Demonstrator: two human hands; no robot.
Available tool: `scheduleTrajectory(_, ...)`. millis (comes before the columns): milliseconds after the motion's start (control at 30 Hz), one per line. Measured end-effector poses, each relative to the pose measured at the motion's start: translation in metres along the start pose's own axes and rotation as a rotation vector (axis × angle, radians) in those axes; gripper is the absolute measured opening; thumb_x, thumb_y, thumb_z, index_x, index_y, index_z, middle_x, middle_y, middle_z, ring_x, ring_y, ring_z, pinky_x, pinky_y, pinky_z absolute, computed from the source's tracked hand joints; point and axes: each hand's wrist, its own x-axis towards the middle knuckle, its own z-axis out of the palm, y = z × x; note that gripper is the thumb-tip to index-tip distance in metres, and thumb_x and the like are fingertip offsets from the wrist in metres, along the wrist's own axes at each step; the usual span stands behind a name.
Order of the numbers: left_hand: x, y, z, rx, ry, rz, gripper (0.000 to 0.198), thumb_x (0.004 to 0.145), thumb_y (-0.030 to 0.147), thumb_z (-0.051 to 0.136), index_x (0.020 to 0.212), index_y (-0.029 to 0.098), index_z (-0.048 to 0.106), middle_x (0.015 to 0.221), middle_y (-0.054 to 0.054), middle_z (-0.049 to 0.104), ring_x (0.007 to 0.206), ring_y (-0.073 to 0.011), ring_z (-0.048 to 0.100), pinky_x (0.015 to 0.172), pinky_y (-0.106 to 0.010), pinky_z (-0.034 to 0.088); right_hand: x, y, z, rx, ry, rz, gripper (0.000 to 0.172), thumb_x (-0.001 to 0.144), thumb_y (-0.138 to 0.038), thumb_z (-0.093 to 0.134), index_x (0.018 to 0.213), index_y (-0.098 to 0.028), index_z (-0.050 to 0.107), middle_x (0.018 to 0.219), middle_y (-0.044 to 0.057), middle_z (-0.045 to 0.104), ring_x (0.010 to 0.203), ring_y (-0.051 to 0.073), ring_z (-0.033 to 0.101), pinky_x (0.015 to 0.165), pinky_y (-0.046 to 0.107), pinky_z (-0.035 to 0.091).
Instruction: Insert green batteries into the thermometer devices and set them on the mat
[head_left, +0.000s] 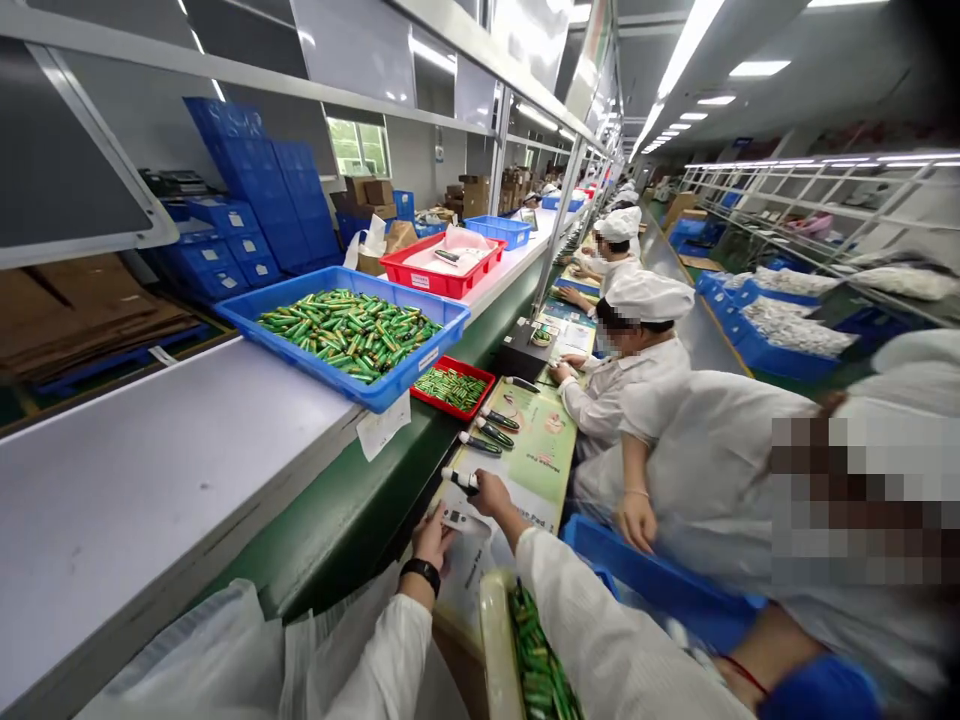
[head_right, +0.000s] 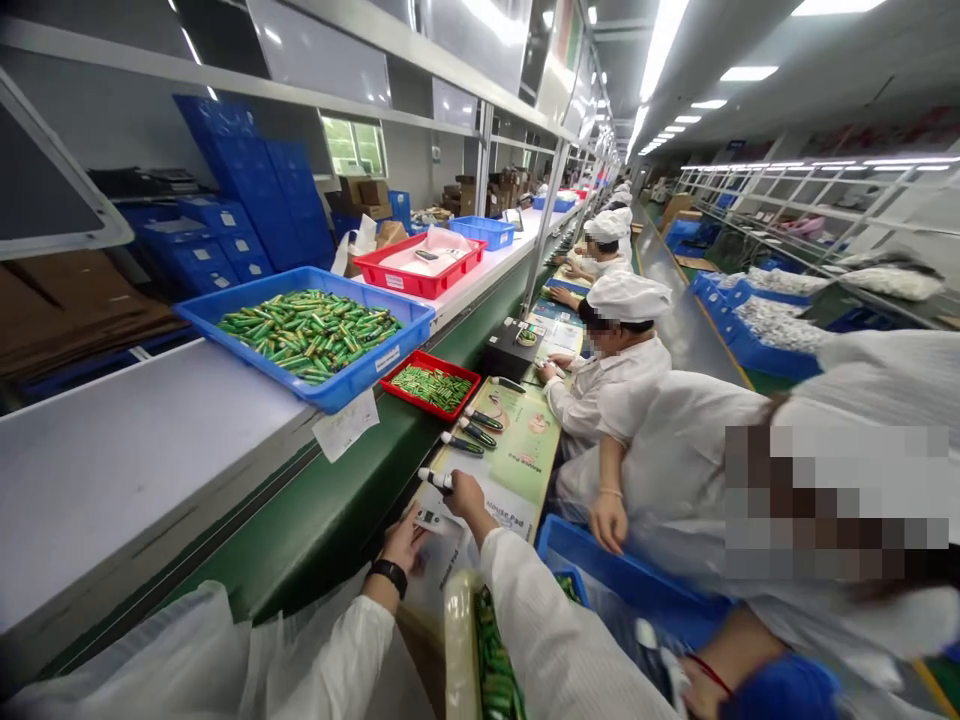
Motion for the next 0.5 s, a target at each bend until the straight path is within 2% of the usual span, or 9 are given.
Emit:
scheduleTrajectory(133, 0.066, -0.010, 0.025, 0.002, 0.072, -0.008, 0.029, 0.072, 0.033, 0.082, 0.080, 0.013, 0.062, 0.082, -0.013, 0.069, 0.087, -0.0284, 0.073, 0.078, -0.040, 0.061, 0.060, 0.030, 0.034, 0.007, -0.042, -0.050, 0.027, 0.059, -0.013, 0.078, 0.083, -0.017, 0.066, 0.084, 0.006, 0.071, 0.079, 0.021, 0.063, 0.066, 0.026, 0.038)
scheduleTrajectory(267, 0.112, -0.017, 0.051, 0.003, 0.034, 0.018, 0.029, 0.072, 0.034, 0.083, 0.079, 0.015, 0.063, 0.091, -0.013, 0.071, 0.098, -0.0272, 0.071, 0.088, -0.038, 0.059, 0.102, 0.056, 0.053, 0.041, -0.047, -0.106, 0.022, 0.068, -0.016, 0.073, 0.090, -0.016, 0.068, 0.085, 0.005, 0.069, 0.082, 0.020, 0.062, 0.071, 0.027, 0.040)
scheduleTrajectory(400, 0.128, -0.021, 0.067, 0.008, -0.072, 0.035, 0.021, 0.083, 0.033, 0.073, 0.090, 0.014, 0.066, 0.106, -0.015, 0.072, 0.108, -0.0224, 0.069, 0.096, -0.034, 0.056, 0.134, 0.066, 0.056, 0.095, -0.013, -0.111, 0.037, 0.077, -0.019, 0.064, 0.112, -0.011, 0.062, 0.102, 0.011, 0.068, 0.091, 0.022, 0.061, 0.080, 0.029, 0.044)
scheduleTrajectory(500, 0.123, -0.025, 0.061, 0.035, -0.093, 0.030, 0.022, 0.089, 0.033, 0.064, 0.101, 0.015, 0.064, 0.117, -0.018, 0.069, 0.116, -0.0234, 0.065, 0.096, -0.035, 0.055, 0.144, 0.065, 0.053, 0.131, 0.058, -0.143, 0.055, 0.077, -0.015, 0.060, 0.130, -0.008, 0.050, 0.122, 0.017, 0.061, 0.109, 0.024, 0.056, 0.093, 0.032, 0.043)
